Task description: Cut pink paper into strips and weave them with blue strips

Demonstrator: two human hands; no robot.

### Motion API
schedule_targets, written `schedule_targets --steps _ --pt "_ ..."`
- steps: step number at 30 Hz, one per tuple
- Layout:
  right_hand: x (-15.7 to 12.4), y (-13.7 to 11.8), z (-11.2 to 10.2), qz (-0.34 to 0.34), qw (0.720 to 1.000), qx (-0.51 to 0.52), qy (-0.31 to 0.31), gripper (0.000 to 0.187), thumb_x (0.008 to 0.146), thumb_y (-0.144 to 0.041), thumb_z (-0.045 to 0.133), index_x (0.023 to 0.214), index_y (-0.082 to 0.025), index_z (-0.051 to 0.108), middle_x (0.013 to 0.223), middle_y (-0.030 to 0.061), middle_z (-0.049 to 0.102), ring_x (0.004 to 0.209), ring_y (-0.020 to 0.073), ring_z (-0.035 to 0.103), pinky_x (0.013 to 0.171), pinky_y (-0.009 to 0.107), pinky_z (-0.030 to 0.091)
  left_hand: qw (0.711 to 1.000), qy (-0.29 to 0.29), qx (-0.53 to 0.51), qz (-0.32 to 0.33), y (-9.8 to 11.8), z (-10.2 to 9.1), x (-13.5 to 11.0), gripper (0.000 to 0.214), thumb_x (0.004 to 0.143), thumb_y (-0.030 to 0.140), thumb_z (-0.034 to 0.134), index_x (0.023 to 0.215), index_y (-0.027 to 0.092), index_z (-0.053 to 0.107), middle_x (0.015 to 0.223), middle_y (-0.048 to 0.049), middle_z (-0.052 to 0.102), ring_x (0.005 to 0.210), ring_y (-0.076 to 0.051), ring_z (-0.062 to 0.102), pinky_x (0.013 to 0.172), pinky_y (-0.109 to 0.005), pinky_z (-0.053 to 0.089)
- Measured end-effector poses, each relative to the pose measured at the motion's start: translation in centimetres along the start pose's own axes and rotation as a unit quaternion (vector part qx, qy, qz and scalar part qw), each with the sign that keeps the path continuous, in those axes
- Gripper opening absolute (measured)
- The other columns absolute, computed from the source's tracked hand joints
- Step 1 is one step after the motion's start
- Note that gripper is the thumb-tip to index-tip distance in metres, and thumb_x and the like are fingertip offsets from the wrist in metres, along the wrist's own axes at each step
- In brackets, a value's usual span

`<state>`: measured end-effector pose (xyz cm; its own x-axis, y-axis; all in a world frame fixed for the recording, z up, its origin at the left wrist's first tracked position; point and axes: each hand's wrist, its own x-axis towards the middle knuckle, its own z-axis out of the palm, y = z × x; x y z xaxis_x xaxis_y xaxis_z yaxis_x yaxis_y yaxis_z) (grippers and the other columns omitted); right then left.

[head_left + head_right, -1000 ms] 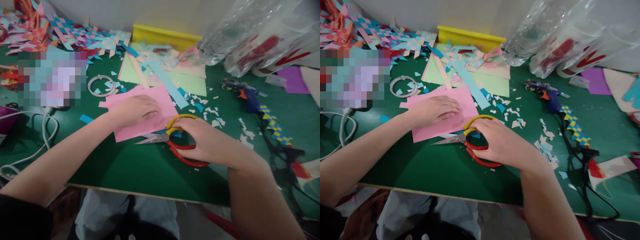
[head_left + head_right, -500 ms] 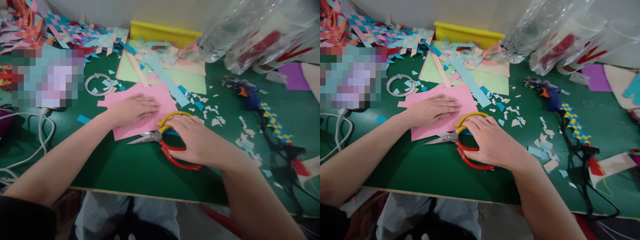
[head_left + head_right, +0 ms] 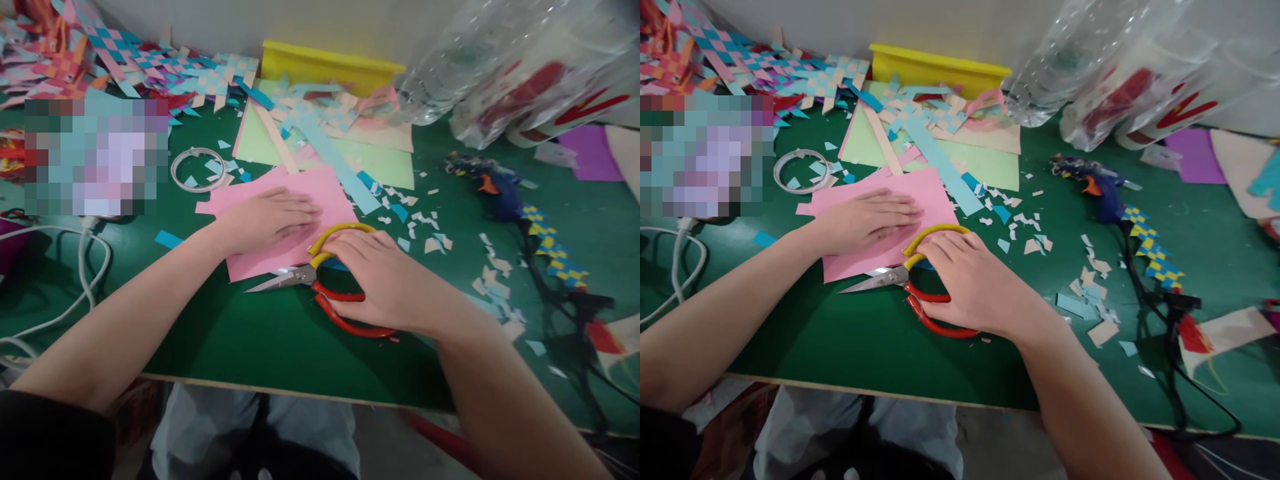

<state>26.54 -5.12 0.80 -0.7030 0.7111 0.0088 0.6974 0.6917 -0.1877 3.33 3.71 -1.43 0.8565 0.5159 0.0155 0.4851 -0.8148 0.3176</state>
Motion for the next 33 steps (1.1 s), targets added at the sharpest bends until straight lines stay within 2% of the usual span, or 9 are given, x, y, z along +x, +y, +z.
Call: schedule_targets --steps 6,12,17,21,25,33 --pt "0.1 -0.1 0.0 -0.013 1.0 0.006 -0.008 0.046 0.09 -0.047 0.051 0.119 -0.012 0.055 0.121 0.0147 0.063 0.114 0.0301 0.057 0.097 0.043 0.042 1.0 0.005 -0.001 0.002 -0.1 0.1 0.1 0.044 0.103 0.026 0.029 0.142 0.024 0.05 0.151 0.0038 0.047 0.145 -0.012 0.032 0.121 -0.032 0.015" --pt "0.6 -0.7 0.1 -0.012 1.0 -0.002 -0.004 0.044 0.093 -0.046 0.046 0.117 -0.011 0.056 0.117 0.0162 0.064 0.111 0.0315 0.058 0.096 0.046 0.044 1.0 0.01 0.004 0.006 -0.2 0.3 0.0 0.044 0.103 0.025 0.032 0.142 0.02 0.05 0.151 0.0025 0.046 0.145 -0.012 0.031 0.122 -0.03 0.014" --pt "0.7 -1.0 0.1 -0.025 1.0 0.005 -0.013 0.044 0.091 -0.044 0.05 0.12 -0.012 0.055 0.119 0.0158 0.063 0.114 0.0315 0.058 0.098 0.047 0.044 1.0 0.012 0.004 0.007 -0.1 0.3 0.0 0.043 0.103 0.025 0.033 0.143 0.02 0.05 0.151 0.0024 0.047 0.145 -0.012 0.033 0.121 -0.03 0.015" --pt "1.1 -1.4 0.1 -0.023 1.0 -0.003 -0.003 0.044 0.093 -0.044 0.047 0.118 -0.009 0.057 0.115 0.0168 0.065 0.109 0.0316 0.059 0.094 0.047 0.046 1.0 0.019 0.006 0.006 -0.1 0.4 0.0 0.042 0.103 0.027 0.033 0.142 0.023 0.05 0.15 0.0035 0.047 0.144 -0.013 0.034 0.121 -0.032 0.017" --pt "1.4 -1.9 0.1 -0.038 0.999 -0.019 -0.001 0.045 0.093 -0.044 0.047 0.117 -0.008 0.058 0.112 0.0179 0.065 0.103 0.032 0.061 0.089 0.046 0.049 1.0 0.025 0.003 0.011 -0.2 0.5 0.0 0.043 0.103 0.027 0.033 0.141 0.022 0.051 0.15 0.0023 0.048 0.144 -0.013 0.034 0.121 -0.032 0.017" --pt "1.3 -2.0 0.0 -0.052 0.999 -0.002 -0.002 0.04 0.091 -0.039 0.05 0.116 -0.008 0.059 0.114 0.019 0.066 0.111 0.0329 0.061 0.094 0.048 0.048 1.0 0.01 -0.004 0.007 -0.3 0.4 0.1 0.045 0.101 0.022 0.032 0.143 0.023 0.049 0.151 0.0022 0.046 0.145 -0.013 0.032 0.122 -0.033 0.015"
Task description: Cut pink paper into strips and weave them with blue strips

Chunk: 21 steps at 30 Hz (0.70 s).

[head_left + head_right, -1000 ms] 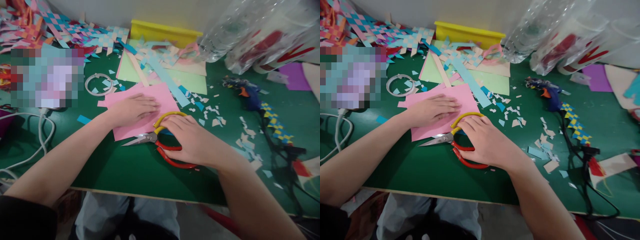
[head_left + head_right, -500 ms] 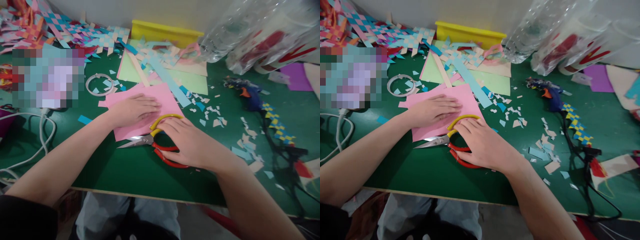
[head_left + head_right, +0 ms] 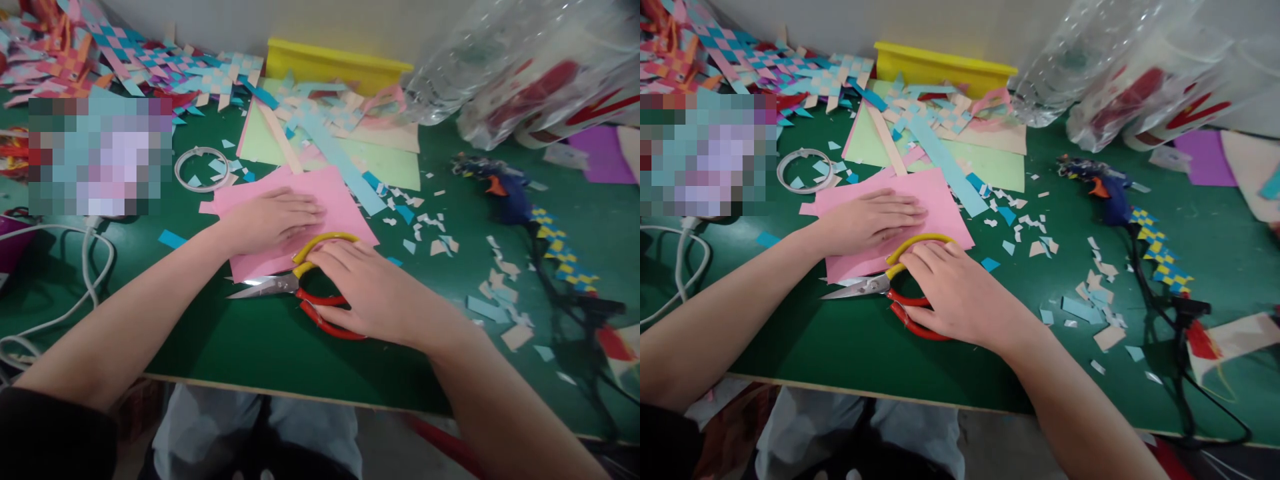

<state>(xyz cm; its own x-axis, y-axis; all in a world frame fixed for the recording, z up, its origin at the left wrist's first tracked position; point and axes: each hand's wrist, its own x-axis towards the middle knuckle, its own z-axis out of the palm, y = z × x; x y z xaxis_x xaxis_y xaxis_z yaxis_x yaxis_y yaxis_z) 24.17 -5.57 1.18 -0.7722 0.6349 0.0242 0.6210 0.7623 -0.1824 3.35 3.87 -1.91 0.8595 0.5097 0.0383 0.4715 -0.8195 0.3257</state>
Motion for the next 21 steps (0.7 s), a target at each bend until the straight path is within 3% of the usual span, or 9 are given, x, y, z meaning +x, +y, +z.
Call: schedule_targets --steps 5,10,12,15,17,19,21 --pt "-0.6 0.4 -0.4 0.002 0.998 0.06 -0.026 0.041 0.086 -0.035 0.059 0.121 -0.013 0.059 0.12 0.0167 0.066 0.114 0.0322 0.061 0.097 0.049 0.048 1.0 0.003 -0.026 0.0 -0.1 -0.1 -0.1 0.044 0.102 0.024 0.032 0.141 0.022 0.051 0.151 0.001 0.046 0.145 -0.013 0.032 0.122 -0.035 0.015" --pt "-2.5 2.7 -2.0 0.07 0.981 0.174 -0.04 0.033 0.077 -0.027 0.064 0.11 -0.026 0.06 0.121 0.0071 0.066 0.115 0.0268 0.061 0.095 0.042 0.052 0.993 0.089 -0.078 0.006 -0.5 -0.3 -0.8 0.038 0.099 0.022 0.039 0.131 0.018 0.06 0.14 -0.0054 0.059 0.135 -0.016 0.047 0.113 -0.031 0.035" --pt "-3.4 4.2 -2.3 0.154 0.97 0.186 -0.002 0.034 0.075 -0.027 0.064 0.109 -0.028 0.061 0.123 0.0066 0.065 0.103 0.0253 0.066 0.088 0.04 0.055 0.988 0.134 -0.069 -0.026 -0.5 -0.8 -1.2 0.037 0.098 0.021 0.038 0.124 0.019 0.063 0.133 -0.006 0.064 0.128 -0.017 0.054 0.106 -0.032 0.043" --pt "-4.2 6.3 -1.9 0.275 0.936 0.149 0.16 0.04 0.069 -0.038 0.068 0.105 -0.024 0.06 0.111 0.0104 0.068 0.089 0.0272 0.068 0.081 0.044 0.055 0.983 0.161 -0.02 -0.085 0.2 -1.7 -1.9 0.036 0.098 0.022 0.036 0.121 0.019 0.064 0.128 -0.0071 0.066 0.124 -0.021 0.057 0.1 -0.036 0.047" --pt "-4.1 7.5 -1.3 0.385 0.891 0.074 0.229 0.047 0.066 -0.039 0.072 0.107 -0.021 0.059 0.111 0.0148 0.067 0.092 0.0297 0.066 0.083 0.048 0.053 0.985 0.125 0.027 -0.118 1.2 -2.2 -2.4 0.036 0.098 0.027 0.04 0.127 0.016 0.06 0.133 -0.01 0.062 0.128 -0.025 0.054 0.104 -0.041 0.043" --pt "-3.9 8.5 -0.7 0.475 0.848 0.025 0.234 0.054 0.063 -0.043 0.076 0.107 -0.018 0.059 0.108 0.0193 0.067 0.089 0.0321 0.064 0.081 0.05 0.051 0.988 0.064 0.059 -0.128 2.5 -2.3 -2.9 0.048 0.095 0.038 0.051 0.136 0.012 0.052 0.142 -0.0141 0.054 0.135 -0.029 0.047 0.112 -0.045 0.035" --pt "-3.7 9.2 -0.3 0.515 0.828 0.023 0.221 0.059 0.063 -0.046 0.077 0.111 -0.016 0.059 0.108 0.0211 0.066 0.09 0.0332 0.063 0.083 0.051 0.049 0.987 0.031 0.084 -0.136 3.7 -2.2 -3.4 0.07 0.092 0.054 0.054 0.145 0.01 0.041 0.152 -0.0172 0.043 0.144 -0.033 0.034 0.118 -0.049 0.024"
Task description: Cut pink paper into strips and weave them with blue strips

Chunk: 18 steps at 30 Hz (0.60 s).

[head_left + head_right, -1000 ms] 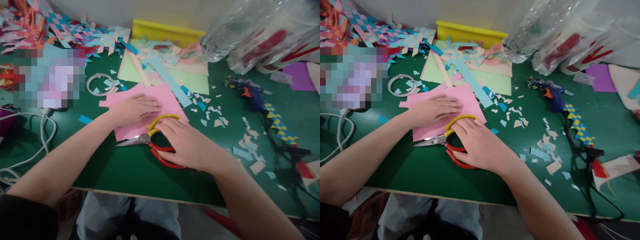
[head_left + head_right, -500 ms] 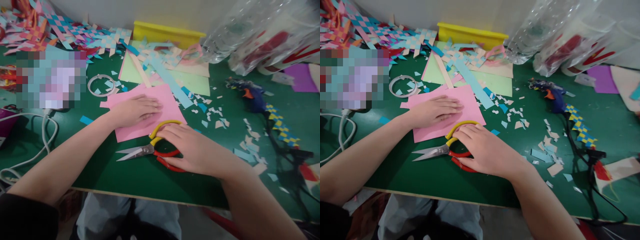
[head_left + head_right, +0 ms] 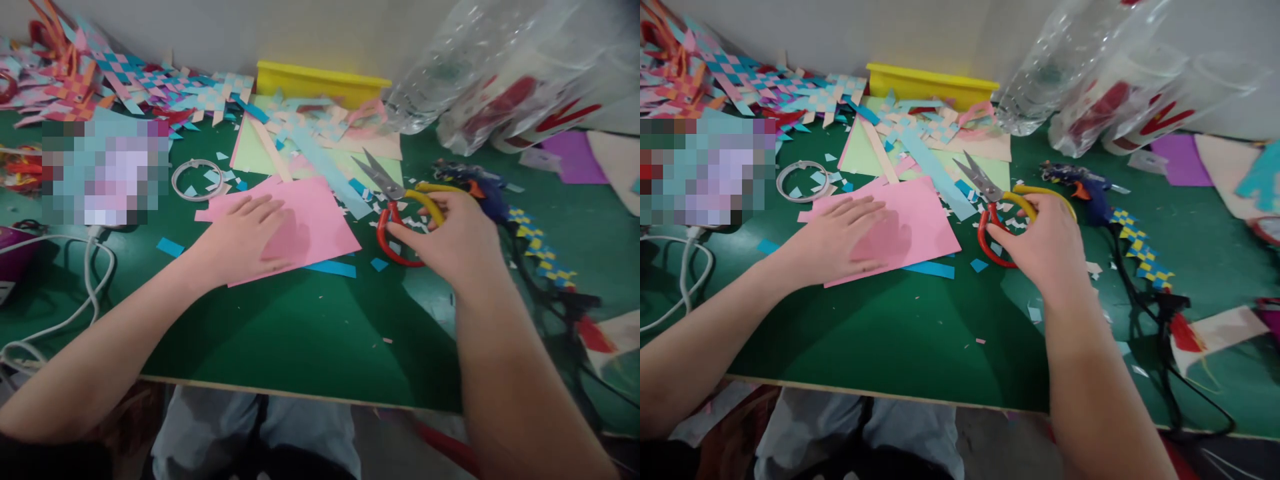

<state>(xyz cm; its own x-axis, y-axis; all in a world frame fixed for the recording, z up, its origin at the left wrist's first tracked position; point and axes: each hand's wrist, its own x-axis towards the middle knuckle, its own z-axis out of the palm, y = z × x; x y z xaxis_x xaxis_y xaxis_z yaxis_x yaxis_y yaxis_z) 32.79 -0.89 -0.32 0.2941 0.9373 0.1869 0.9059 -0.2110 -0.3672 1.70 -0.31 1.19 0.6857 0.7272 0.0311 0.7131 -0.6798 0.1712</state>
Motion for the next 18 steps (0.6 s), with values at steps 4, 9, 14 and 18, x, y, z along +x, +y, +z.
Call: schedule_targets --steps 4,9,14,18 --pt "0.6 0.5 0.9 0.007 1.0 0.005 -0.006 0.066 0.069 -0.045 0.074 0.122 -0.011 0.054 0.119 0.0254 0.063 0.099 0.0361 0.062 0.09 0.052 0.046 0.999 -0.037 0.035 0.013 0.5 0.3 -1.2 0.087 0.087 0.063 0.057 0.15 0.009 0.03 0.158 -0.0183 0.03 0.148 -0.035 0.024 0.12 -0.049 0.02" --pt "0.1 0.4 1.3 -0.097 0.992 0.001 0.08 0.044 0.082 -0.043 0.062 0.114 -0.014 0.055 0.125 0.0282 0.059 0.12 0.0424 0.052 0.098 0.058 0.04 0.996 -0.02 0.03 0.078 -0.3 0.2 -1.4 0.062 0.092 0.048 0.057 0.141 0.011 0.047 0.148 -0.014 0.049 0.137 -0.03 0.044 0.114 -0.043 0.033" --pt "-0.5 -0.2 0.6 -0.186 0.976 0.032 0.106 0.027 0.092 -0.039 0.049 0.107 -0.018 0.057 0.115 0.023 0.064 0.116 0.0361 0.057 0.098 0.053 0.045 0.996 -0.009 0.014 0.089 0.5 -0.8 -1.4 0.033 0.099 0.026 0.039 0.117 0.019 0.067 0.119 -0.0073 0.071 0.11 -0.021 0.065 0.087 -0.032 0.052" --pt "-0.8 -0.5 0.6 -0.214 0.968 0.054 0.121 0.021 0.094 -0.035 0.046 0.106 -0.022 0.058 0.111 0.0199 0.064 0.109 0.0319 0.059 0.095 0.051 0.048 0.999 0.048 0.007 0.005 1.2 -1.3 -1.6 0.032 0.097 0.026 0.042 0.094 0.023 0.074 0.093 -0.0042 0.076 0.09 -0.02 0.069 0.07 -0.029 0.051"
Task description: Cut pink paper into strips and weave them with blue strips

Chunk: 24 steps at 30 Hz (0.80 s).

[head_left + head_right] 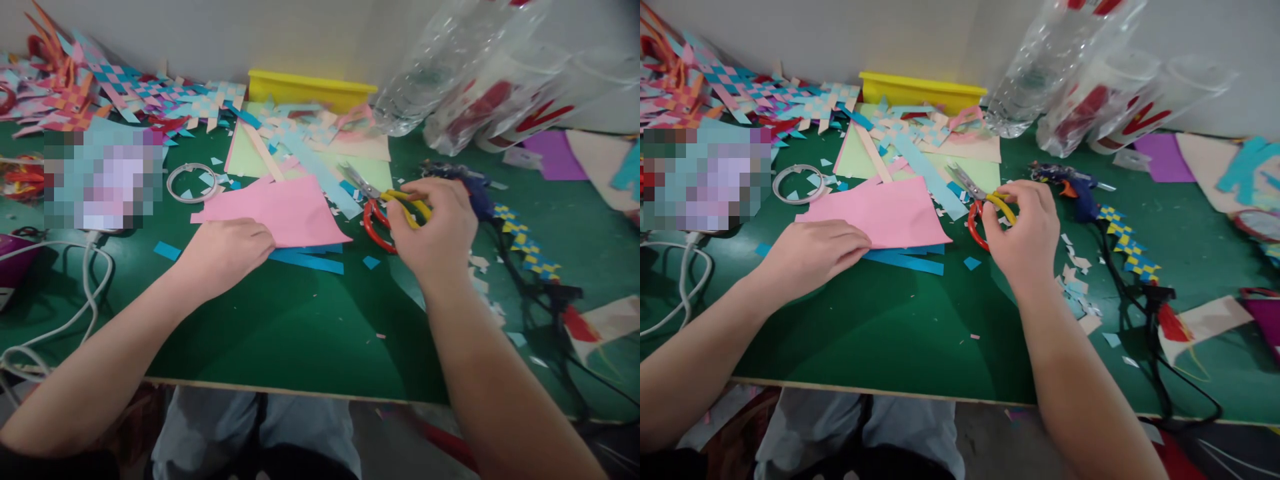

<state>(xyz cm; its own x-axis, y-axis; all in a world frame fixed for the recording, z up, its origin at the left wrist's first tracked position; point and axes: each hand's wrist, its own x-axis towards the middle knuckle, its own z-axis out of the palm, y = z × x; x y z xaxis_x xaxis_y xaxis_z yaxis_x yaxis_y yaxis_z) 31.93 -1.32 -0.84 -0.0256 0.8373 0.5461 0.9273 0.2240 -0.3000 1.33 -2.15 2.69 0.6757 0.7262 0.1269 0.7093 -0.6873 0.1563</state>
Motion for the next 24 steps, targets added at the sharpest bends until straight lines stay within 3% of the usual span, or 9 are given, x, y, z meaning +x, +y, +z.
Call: schedule_targets --steps 4,7,13,20,24 --pt "-0.1 -0.6 0.6 0.012 1.0 0.012 0.02 0.019 0.09 -0.031 0.05 0.102 -0.02 0.06 0.108 0.0174 0.065 0.099 0.0283 0.063 0.089 0.049 0.051 0.991 0.062 -0.076 -0.095 -0.2 -0.3 0.0 0.024 0.09 0.026 0.054 0.077 0.024 0.074 0.082 -0.0002 0.076 0.075 -0.019 0.069 0.062 -0.028 0.048" --pt "-0.2 -1.4 0.8 0.017 0.999 0.025 0.019 0.019 0.089 -0.031 0.05 0.101 -0.021 0.061 0.108 0.0161 0.065 0.097 0.0289 0.064 0.088 0.05 0.052 0.968 0.098 -0.167 -0.157 -0.7 -0.5 0.0 0.019 0.084 0.032 0.064 0.068 0.024 0.072 0.074 0.0011 0.075 0.063 -0.016 0.066 0.061 -0.028 0.049" --pt "-0.4 -2.6 0.8 -0.004 0.999 0.032 -0.022 0.025 0.093 -0.031 0.043 0.112 -0.026 0.059 0.111 0.0148 0.064 0.108 0.0318 0.061 0.088 0.053 0.051 0.915 0.117 -0.334 -0.191 -1.4 -1.0 -0.1 0.019 0.07 0.036 0.081 0.062 0.022 0.07 0.077 -0.0007 0.075 0.072 -0.017 0.069 0.069 -0.03 0.056" --pt "-0.6 -2.5 1.4 -0.014 0.999 0.028 -0.032 0.028 0.095 -0.035 0.04 0.119 -0.027 0.054 0.114 0.0147 0.061 0.101 0.0297 0.064 0.087 0.052 0.051 0.907 0.171 -0.332 -0.196 -1.2 -1.3 0.2 0.013 0.081 0.029 0.069 0.073 0.021 0.064 0.084 -0.0027 0.074 0.08 -0.017 0.069 0.073 -0.032 0.057" --pt "-0.7 -2.6 1.4 -0.004 0.999 0.025 -0.023 0.034 0.094 -0.031 0.038 0.124 -0.024 0.052 0.118 0.0162 0.06 0.106 0.0312 0.062 0.09 0.053 0.049 0.919 0.223 -0.256 -0.198 -0.9 -1.5 -0.1 0.014 0.088 0.039 0.064 0.083 0.026 0.061 0.092 -0.0005 0.072 0.091 -0.019 0.07 0.07 -0.031 0.057"
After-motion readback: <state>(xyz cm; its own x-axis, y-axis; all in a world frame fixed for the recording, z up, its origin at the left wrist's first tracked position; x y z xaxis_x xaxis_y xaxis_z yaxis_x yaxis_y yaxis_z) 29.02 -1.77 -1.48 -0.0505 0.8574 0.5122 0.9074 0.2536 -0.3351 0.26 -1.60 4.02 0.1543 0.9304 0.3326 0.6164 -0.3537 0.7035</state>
